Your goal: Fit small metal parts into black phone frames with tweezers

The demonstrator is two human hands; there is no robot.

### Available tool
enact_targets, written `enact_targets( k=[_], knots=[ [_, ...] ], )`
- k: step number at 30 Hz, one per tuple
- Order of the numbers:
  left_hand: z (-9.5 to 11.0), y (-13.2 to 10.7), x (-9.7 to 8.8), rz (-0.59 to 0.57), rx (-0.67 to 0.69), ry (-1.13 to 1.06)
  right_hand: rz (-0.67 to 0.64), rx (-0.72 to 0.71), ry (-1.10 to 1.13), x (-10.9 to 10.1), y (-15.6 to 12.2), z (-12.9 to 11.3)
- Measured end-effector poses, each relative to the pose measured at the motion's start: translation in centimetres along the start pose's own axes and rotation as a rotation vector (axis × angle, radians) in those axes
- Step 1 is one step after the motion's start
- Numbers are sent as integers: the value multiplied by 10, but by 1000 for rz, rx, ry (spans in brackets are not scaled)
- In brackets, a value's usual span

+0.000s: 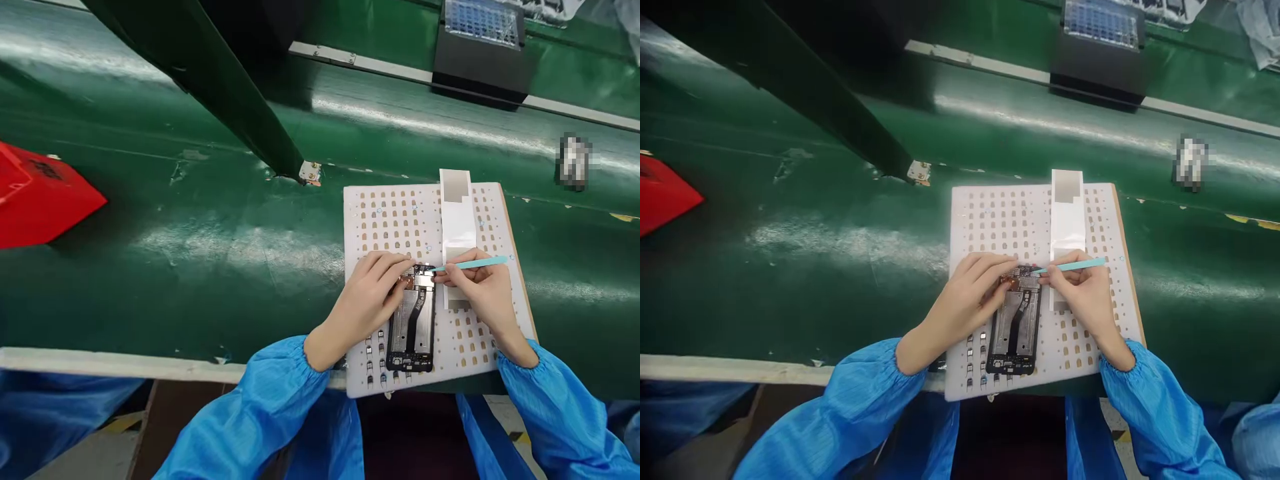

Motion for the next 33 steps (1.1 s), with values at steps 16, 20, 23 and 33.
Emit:
enact_targets(
  k=[16, 20, 23, 33],
  knots=[
    [-1, -1, 3, -137, 79, 199, 2, 9, -31, -1, 1, 1],
    [1, -3, 4, -136, 128, 293, 4, 8, -14, 0, 2, 0],
    [5, -4, 3, -130, 188, 372, 1, 6, 0, 0, 1, 1],
    [12, -3, 4, -168, 221, 489, -18, -11, 9, 2, 2, 2]
  ],
)
Point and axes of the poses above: each hand's wrist, its own y-axis towards the middle knuckle, its own x-axis out of the palm, z = x × y, the point moved 4 cm from there along y, towards the middle knuckle, and after that the axes turned 2 degrees about -x, right-handed, at the moved point
